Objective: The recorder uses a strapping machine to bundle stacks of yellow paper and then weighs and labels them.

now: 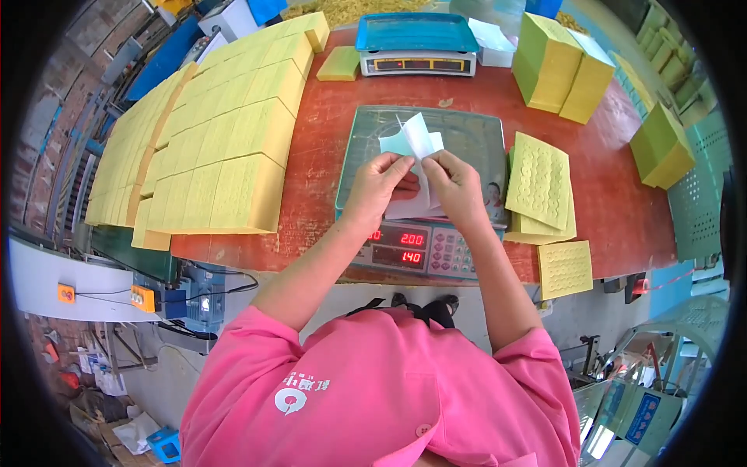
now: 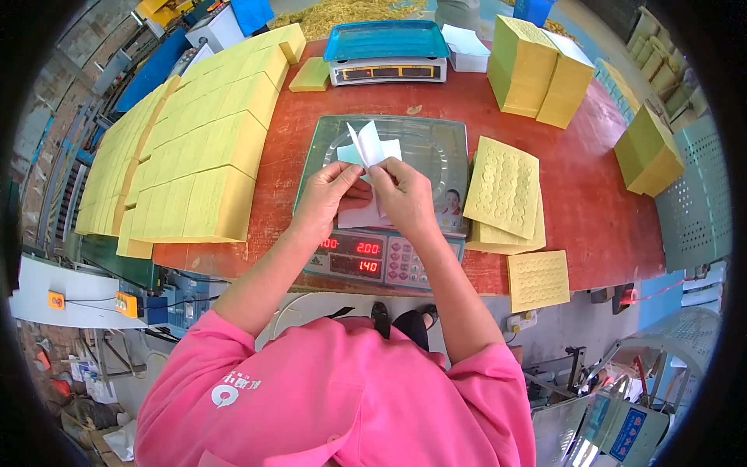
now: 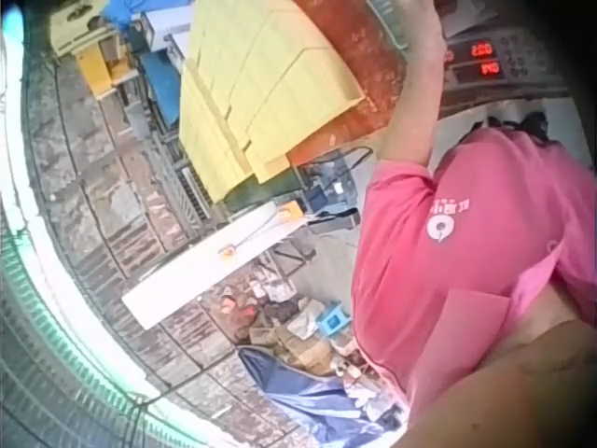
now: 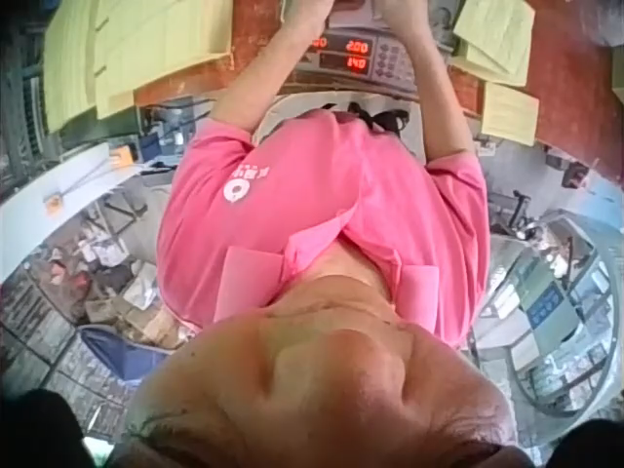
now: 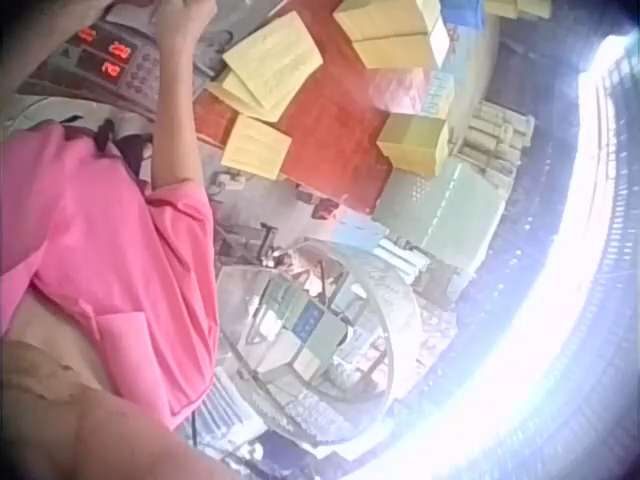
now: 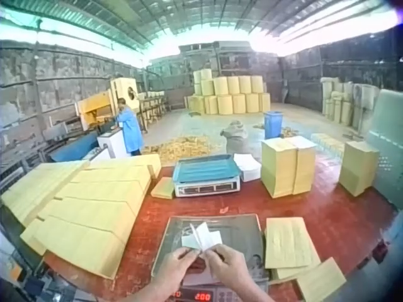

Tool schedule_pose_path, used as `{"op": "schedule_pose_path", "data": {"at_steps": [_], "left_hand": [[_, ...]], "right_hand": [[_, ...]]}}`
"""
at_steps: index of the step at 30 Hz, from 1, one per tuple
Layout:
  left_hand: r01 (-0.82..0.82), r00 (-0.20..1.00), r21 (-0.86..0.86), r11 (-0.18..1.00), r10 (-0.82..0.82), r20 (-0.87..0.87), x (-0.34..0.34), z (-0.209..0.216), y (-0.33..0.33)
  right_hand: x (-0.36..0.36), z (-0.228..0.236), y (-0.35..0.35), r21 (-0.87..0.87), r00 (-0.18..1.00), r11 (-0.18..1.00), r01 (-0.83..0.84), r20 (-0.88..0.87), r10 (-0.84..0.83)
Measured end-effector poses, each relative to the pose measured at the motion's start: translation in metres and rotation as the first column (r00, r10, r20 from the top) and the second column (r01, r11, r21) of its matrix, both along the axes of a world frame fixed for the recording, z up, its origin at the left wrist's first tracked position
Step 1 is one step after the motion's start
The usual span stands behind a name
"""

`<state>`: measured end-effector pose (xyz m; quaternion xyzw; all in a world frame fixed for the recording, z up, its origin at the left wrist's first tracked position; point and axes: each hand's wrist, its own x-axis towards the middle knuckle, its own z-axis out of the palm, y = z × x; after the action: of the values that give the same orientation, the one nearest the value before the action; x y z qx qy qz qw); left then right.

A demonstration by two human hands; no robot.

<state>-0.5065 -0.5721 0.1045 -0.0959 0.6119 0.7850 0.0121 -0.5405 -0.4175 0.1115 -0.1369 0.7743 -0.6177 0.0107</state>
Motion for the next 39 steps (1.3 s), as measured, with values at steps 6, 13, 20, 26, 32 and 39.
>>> {"op": "schedule_pose_path", "data": {"at_steps": [6,13,20,26,32,39], "left_hand": [[-0.003,1.000,0.003,1.000,0.003,-0.015,0.000,-0.002,0.000],[-0.007,1.000,-0.030,1.000,0.008,0.017,0.000,0.004,0.002],[-0.023,1.000,-0.031,0.999,0.024,0.014,-0.002,0.003,0.002],[-0.015,1.000,-0.031,0.999,0.016,0.005,-0.001,0.004,0.003],[-0.025,1.000,-0.006,1.000,0.025,-0.006,0.002,0.001,0.003],[-0.017,1.000,0.037,0.999,0.017,0.001,0.000,-0.002,0.003]], "right_hand": [[-0.003,0.003,0.005,-0.019,0.996,0.999,-0.032,0.078,0.034],[-0.006,-0.001,0.005,-0.044,0.994,0.996,-0.077,0.075,0.080],[-0.006,0.004,0.005,-0.052,0.983,0.991,-0.126,0.127,0.132],[-0.008,0.000,0.005,-0.093,0.982,0.990,-0.108,0.143,0.121],[-0.006,0.000,0.006,-0.157,0.975,0.981,-0.116,0.168,0.142],[-0.012,-0.010,0.011,0.014,0.992,0.999,-0.041,0.122,0.039]]}}
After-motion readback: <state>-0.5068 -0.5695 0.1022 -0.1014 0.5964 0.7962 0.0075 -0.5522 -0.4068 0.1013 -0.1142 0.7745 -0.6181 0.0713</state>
